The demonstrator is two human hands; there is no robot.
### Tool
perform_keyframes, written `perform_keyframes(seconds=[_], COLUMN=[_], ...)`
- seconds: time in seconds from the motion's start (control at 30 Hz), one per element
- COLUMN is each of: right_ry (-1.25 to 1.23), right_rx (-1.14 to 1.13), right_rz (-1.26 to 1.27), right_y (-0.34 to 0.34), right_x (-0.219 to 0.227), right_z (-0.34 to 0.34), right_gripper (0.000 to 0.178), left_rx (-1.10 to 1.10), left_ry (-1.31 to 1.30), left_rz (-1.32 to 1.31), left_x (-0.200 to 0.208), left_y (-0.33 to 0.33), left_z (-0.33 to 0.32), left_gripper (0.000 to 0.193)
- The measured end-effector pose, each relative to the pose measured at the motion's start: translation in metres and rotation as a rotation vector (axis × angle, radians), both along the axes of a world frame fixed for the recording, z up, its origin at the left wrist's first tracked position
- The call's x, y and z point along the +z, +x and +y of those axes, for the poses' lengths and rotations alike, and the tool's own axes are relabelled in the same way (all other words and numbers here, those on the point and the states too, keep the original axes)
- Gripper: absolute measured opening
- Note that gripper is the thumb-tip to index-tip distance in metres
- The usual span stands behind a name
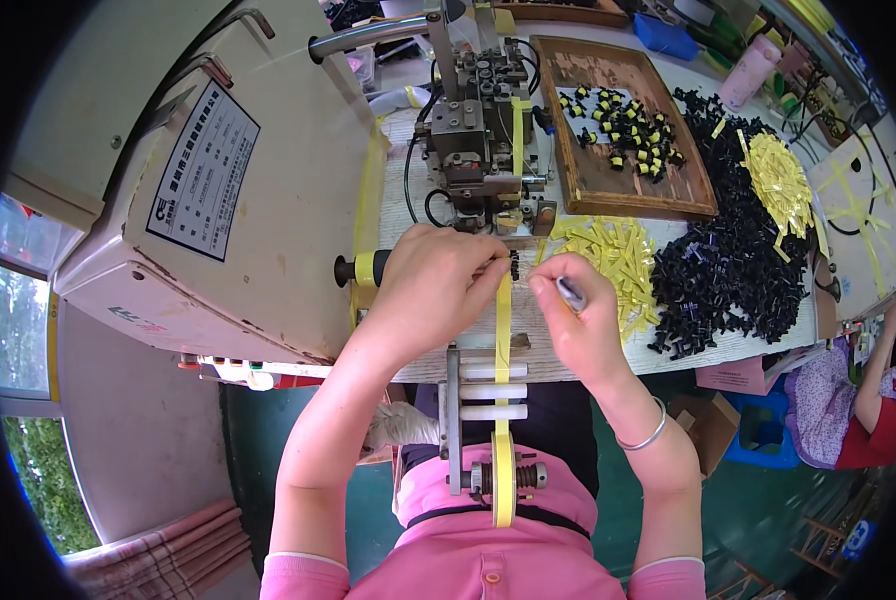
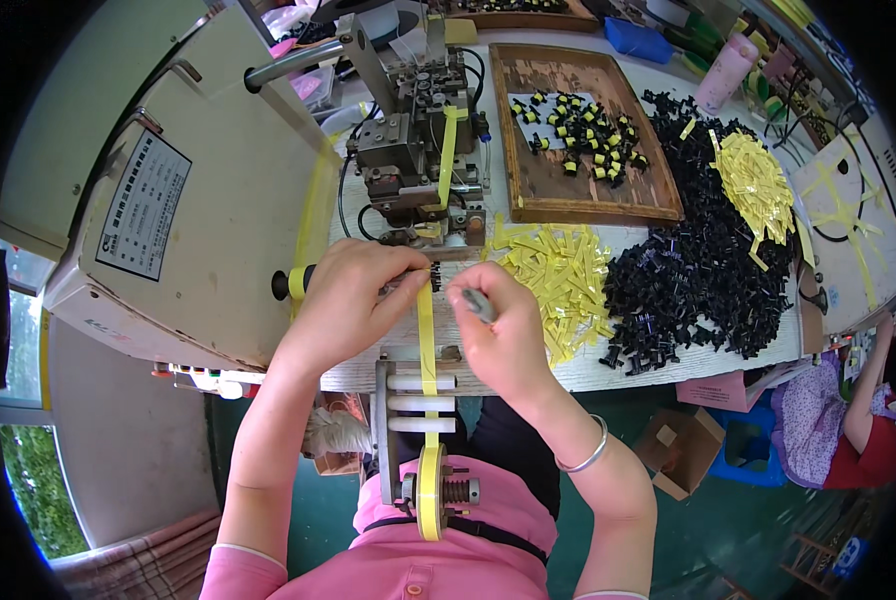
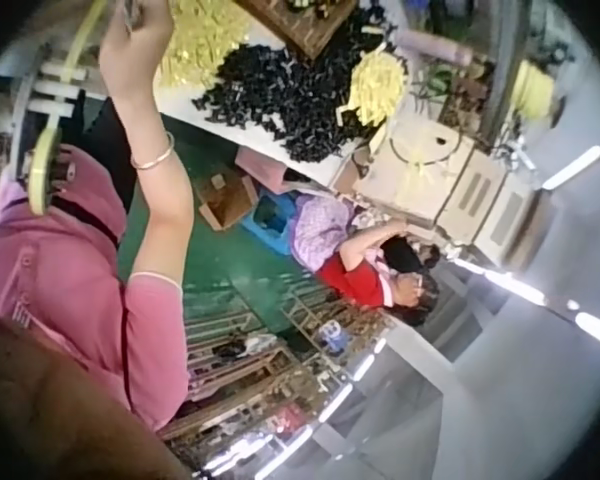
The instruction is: The person processes small yellow and black electronic components using a manual assembly machine.
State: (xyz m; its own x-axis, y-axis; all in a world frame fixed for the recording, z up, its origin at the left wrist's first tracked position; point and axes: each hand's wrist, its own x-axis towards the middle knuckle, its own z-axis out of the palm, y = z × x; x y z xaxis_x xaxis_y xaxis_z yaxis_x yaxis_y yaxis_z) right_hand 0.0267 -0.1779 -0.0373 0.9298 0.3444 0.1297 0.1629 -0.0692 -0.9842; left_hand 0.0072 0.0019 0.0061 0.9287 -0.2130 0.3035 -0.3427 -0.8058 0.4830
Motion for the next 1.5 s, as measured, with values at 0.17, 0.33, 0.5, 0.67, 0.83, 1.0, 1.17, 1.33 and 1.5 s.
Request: perform_keyframes(seconds=[0.17,0.33,0.5,0.67,0.83,1.0,1.17,1.33,1.5], right_ry=[0.052,-0.002,0.002,0.011,-0.106,-0.009,0.074,0.036,0.137], right_rx=[-0.003,-0.011,-0.018,-0.024,-0.023,0.086,0.287,0.299,0.307], right_rz=[-0.049,-0.103,-0.118,-0.095,-0.124,0.182,0.560,0.613,0.694], right_y=[0.007,0.004,-0.001,-0.002,0.000,-0.016,-0.030,-0.028,-0.030], right_x=[0.008,-0.008,0.003,0.010,0.020,0.015,0.019,0.022,0.018], right_z=[0.006,-0.001,0.002,0.002,-0.007,-0.023,-0.016,-0.010,-0.001], right_gripper=[0.004,0.005,0.005,0.006,0.007,0.019,0.040,0.039,0.035], left_rx=[-0.010,0.027,0.059,-0.028,-0.032,0.003,0.021,0.060,0.070], left_ry=[-0.022,-0.051,-0.178,-0.071,-0.047,0.021,-0.224,-0.242,-0.257], left_rz=[0.000,0.003,-0.106,-0.297,-0.304,-0.372,-0.212,-0.193,-0.230], left_x=[0.001,0.000,-0.007,-0.007,-0.005,-0.010,-0.014,-0.014,-0.016], left_y=[0.001,0.000,-0.001,-0.005,0.000,-0.005,-0.004,-0.007,-0.006], left_z=[-0.001,-0.001,-0.001,-0.013,-0.018,-0.014,-0.015,-0.017,-0.020], left_gripper=[0.013,0.013,0.012,0.018,0.019,0.019,0.015,0.014,0.014])
